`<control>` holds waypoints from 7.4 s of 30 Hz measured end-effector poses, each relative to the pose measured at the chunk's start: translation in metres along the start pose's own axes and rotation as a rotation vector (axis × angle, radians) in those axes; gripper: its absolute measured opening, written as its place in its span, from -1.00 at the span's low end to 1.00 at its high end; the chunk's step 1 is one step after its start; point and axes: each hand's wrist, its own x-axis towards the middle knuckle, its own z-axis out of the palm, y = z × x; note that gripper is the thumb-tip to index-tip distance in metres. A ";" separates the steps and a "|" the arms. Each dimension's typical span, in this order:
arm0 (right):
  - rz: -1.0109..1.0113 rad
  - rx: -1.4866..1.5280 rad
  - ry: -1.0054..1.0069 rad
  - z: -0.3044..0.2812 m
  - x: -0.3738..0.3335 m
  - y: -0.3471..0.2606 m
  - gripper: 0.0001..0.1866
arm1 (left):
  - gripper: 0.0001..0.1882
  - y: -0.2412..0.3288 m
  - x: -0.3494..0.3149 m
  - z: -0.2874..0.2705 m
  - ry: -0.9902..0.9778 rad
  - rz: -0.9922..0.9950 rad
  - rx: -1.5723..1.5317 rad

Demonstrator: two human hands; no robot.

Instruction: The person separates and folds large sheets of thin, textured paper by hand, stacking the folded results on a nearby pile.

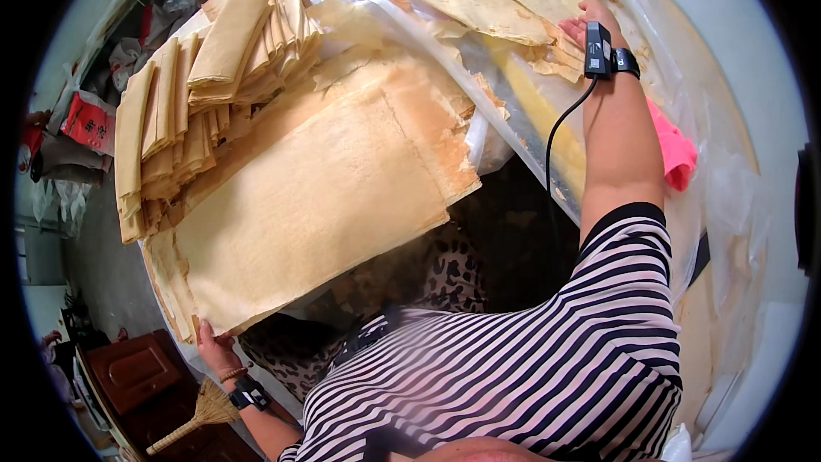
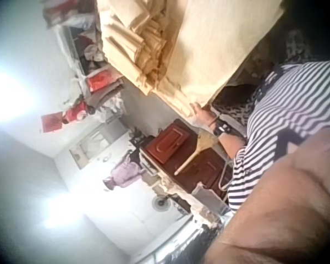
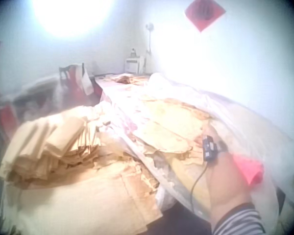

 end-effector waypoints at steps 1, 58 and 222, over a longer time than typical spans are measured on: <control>-0.039 -0.071 0.019 -0.001 -0.001 0.002 -0.38 | -0.71 0.001 0.000 0.001 0.019 -0.001 0.008; 0.187 0.463 -0.287 0.059 0.071 0.043 -0.62 | -0.62 -0.003 -0.002 0.004 0.027 0.065 0.034; -0.110 -0.627 -0.474 -0.029 -0.284 0.260 -0.62 | -0.28 0.075 0.042 0.262 -0.687 1.003 0.683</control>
